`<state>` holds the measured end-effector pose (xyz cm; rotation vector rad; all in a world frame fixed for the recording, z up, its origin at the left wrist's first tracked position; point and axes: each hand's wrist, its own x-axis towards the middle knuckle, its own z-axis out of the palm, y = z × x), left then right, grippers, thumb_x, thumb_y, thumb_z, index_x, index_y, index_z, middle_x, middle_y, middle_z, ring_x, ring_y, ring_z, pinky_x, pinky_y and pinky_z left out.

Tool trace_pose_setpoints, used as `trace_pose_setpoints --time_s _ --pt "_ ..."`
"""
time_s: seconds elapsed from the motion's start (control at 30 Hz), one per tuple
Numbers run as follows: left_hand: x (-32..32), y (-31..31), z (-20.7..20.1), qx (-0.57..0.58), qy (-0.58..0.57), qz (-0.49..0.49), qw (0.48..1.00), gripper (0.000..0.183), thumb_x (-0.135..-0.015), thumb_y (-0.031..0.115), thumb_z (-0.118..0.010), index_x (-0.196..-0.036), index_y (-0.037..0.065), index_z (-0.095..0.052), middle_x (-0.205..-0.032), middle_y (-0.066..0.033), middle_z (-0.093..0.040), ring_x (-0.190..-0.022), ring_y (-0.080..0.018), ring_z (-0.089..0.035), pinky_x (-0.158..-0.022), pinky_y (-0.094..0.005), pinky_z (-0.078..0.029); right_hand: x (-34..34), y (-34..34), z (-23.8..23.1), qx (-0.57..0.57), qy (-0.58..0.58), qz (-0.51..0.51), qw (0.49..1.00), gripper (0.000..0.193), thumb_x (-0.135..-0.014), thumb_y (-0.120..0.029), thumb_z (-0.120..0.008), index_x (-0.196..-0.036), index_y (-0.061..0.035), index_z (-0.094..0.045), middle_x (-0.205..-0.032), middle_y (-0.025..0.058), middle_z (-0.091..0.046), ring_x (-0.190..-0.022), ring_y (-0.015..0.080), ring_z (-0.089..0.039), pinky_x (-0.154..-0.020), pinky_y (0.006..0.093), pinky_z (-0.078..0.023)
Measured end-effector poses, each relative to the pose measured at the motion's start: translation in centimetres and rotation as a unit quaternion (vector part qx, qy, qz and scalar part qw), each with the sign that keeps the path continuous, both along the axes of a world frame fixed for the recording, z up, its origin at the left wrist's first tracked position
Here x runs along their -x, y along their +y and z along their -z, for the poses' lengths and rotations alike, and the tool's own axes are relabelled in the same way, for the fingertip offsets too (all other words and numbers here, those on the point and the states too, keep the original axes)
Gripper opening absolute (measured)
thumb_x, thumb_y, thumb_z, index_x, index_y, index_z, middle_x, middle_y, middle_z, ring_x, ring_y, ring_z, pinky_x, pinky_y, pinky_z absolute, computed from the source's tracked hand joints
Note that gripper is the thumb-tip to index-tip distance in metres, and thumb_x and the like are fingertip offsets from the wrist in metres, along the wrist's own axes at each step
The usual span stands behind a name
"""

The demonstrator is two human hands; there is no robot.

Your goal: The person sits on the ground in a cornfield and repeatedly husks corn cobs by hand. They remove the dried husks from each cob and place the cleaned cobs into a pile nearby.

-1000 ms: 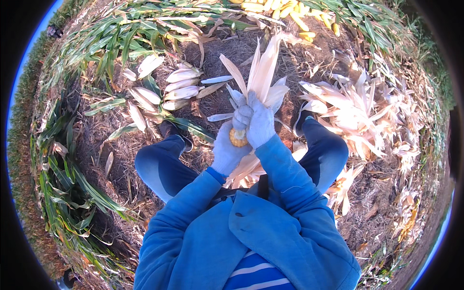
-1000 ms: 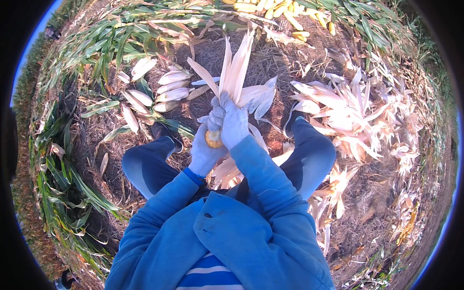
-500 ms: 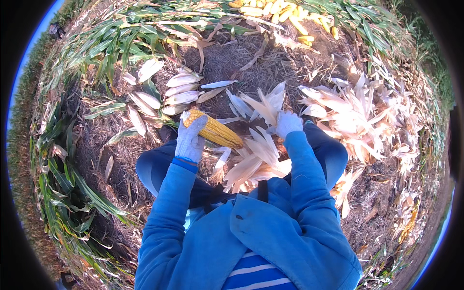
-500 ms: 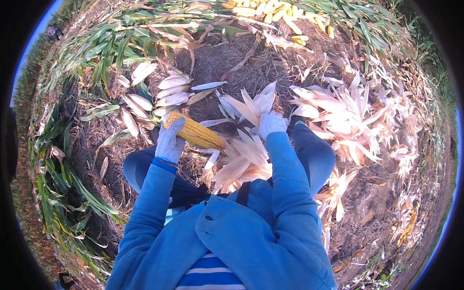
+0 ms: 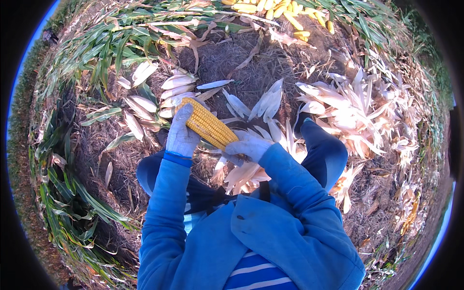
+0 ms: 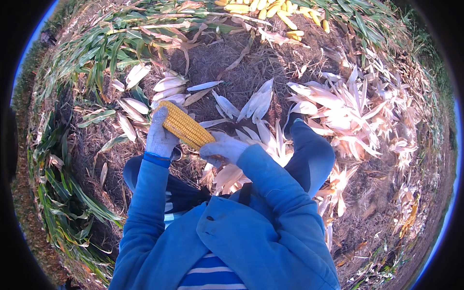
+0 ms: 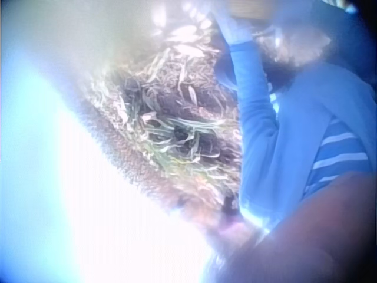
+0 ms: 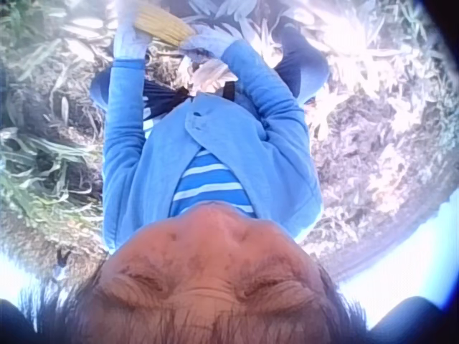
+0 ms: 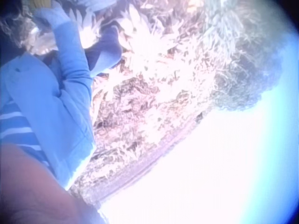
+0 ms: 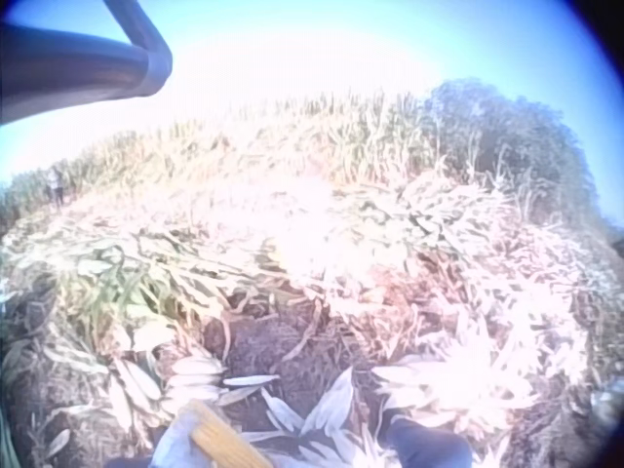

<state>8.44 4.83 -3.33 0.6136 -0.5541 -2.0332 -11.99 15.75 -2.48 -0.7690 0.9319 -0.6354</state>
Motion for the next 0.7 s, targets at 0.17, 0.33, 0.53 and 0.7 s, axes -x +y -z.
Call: trace_pose_setpoints --time_s 0.17,0.33,0.53,0.7 --pt "1.1 -0.5 0.2 -0.006 -0.073 -0.021 0.997 0.048 -0.092 0.023 -0.075 -0.132 0.006 -0.055 -0.113 -0.0094 -0.063 -0.105 -0.0249 -0.065 -0.097 -0.0459 -0.056 -1.9 1.3 2.1 0.074 0.131 0.070 0.986 0.053 -0.086 -0.030 -0.076 -0.126 -0.0045 -0.051 -0.086 0.0056 -0.066 -0.062 0.0143 -0.062 -0.054 0.0298 -0.049" --pt "2.8 -2.7 1.4 0.041 -0.186 -0.125 0.974 0.044 -0.092 0.019 -0.075 -0.129 0.003 -0.057 -0.113 -0.0095 -0.065 -0.105 -0.0210 -0.066 -0.089 -0.0362 -0.055 -2.9 -0.2 9.7 0.201 0.497 0.120 0.836 0.051 -0.083 -0.029 -0.076 -0.122 -0.0073 -0.052 -0.105 0.0205 -0.072 -0.086 0.0390 -0.072 -0.076 0.0494 -0.057" --pt "0.1 -7.8 2.6 -0.011 -0.122 -0.110 0.986 0.035 -0.094 0.022 -0.074 -0.121 0.003 -0.064 -0.112 -0.0112 -0.068 -0.101 -0.0212 -0.066 -0.090 -0.0361 -0.054 3.5 3.1 17.5 0.192 0.624 -0.250 0.714 0.067 -0.086 -0.034 -0.075 -0.144 -0.0085 -0.051 -0.127 0.0211 -0.067 -0.114 0.0374 -0.066 -0.100 0.0455 -0.051" --pt "0.7 -8.5 3.8 -0.013 -0.198 -0.129 0.972 0.041 -0.091 0.019 -0.077 -0.124 0.001 -0.061 -0.112 -0.0082 -0.067 -0.102 -0.0199 -0.066 -0.089 -0.0335 -0.054 4.7 -1.7 13.4 0.099 0.407 0.047 0.907 0.085 -0.084 -0.053 -0.076 -0.151 -0.0096 -0.046 -0.148 0.0209 -0.053 -0.131 0.0342 -0.058 -0.110 0.0392 -0.045"
